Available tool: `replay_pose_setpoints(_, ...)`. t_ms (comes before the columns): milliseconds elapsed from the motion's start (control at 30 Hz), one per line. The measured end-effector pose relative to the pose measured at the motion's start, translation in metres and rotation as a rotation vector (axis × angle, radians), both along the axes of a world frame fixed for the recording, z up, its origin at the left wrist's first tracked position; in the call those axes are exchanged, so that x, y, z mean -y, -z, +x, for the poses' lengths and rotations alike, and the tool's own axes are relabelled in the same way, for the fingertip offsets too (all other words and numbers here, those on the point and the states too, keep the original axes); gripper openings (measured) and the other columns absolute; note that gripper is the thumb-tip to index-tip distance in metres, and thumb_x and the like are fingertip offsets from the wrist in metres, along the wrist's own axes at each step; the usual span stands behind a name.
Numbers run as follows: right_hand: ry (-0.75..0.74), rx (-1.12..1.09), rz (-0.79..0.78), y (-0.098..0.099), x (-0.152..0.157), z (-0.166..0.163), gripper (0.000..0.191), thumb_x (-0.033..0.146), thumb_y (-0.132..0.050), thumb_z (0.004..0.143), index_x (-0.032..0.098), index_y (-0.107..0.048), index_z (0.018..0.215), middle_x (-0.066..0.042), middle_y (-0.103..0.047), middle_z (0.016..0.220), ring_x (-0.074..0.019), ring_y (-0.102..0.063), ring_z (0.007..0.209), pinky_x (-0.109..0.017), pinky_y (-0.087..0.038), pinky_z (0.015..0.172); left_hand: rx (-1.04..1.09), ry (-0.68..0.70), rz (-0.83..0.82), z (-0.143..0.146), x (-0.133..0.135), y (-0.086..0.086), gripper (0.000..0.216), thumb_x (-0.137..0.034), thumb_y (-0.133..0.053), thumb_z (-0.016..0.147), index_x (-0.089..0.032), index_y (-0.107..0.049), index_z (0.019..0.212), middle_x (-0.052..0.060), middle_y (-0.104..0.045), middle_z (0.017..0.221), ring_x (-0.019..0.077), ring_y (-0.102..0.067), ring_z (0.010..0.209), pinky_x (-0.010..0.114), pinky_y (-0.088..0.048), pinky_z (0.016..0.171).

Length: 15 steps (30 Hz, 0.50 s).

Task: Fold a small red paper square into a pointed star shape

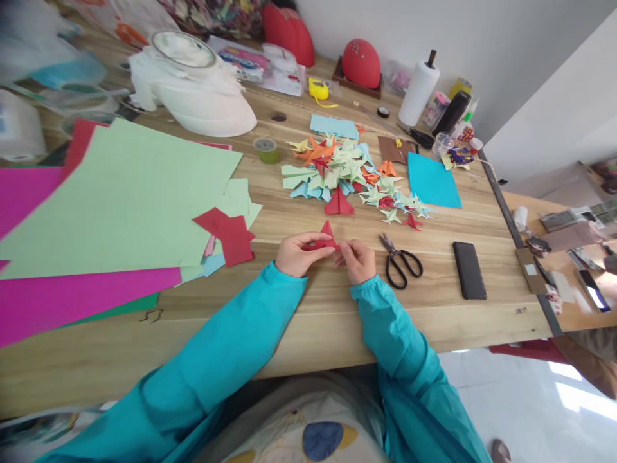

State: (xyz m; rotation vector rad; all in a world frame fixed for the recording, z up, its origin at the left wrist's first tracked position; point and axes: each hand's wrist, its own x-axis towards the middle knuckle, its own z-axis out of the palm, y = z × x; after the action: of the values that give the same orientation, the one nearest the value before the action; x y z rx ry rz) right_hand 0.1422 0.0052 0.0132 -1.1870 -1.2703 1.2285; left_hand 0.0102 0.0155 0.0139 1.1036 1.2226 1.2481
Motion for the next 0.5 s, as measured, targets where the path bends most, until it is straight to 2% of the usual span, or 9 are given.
replay_pose_setpoints(100, 0.001, -0.003, -0.008, -0.0006, -0.0001, -0.0005, 0.031, 0.045, -0.053, 0.073, 0.016, -0.054, 0.064, 0.002, -0.057, 0.049, -0.0099, -0.053, 0.039, -0.023, -0.044, 0.041, -0.055, 0.014, 0.005, -0.0019, -0.0009, 0.0016, 0.036, -0.026, -0.076, 0.047, -0.013, -0.068, 0.08, 0.005, -0.069, 0.076, 0.0179, -0.062, 0.071, 0.029, -0.05, 0.068)
replay_pose_setpoints(367, -0.04, -0.011, -0.01, -0.0012, 0.0007, -0.0021, 0.03, 0.045, -0.056, 0.071, 0.016, -0.055, 0.063, 0.002, -0.057, 0.048, -0.0098, -0.053, 0.04, -0.023, -0.045, 0.043, -0.063, 0.022, 0.023, -0.0015, 0.0026, -0.0051, 0.031, -0.024, -0.074, 0.049, -0.012, -0.068, 0.076, 0.006, -0.069, 0.075, 0.0184, -0.063, 0.069, 0.029, -0.051, 0.066)
replay_pose_setpoints(500, -0.054, -0.058, -0.011, -0.0009, 0.0007, -0.0026, 0.028, 0.043, -0.058, 0.07, 0.016, -0.056, 0.065, 0.002, -0.057, 0.048, -0.0094, -0.053, 0.04, -0.023, -0.045, 0.043, -0.033, 0.019, 0.032, -0.0002, 0.0027, -0.0042, 0.031, -0.026, -0.074, 0.05, -0.013, -0.068, 0.078, 0.006, -0.069, 0.078, 0.0186, -0.062, 0.073, 0.029, -0.051, 0.069)
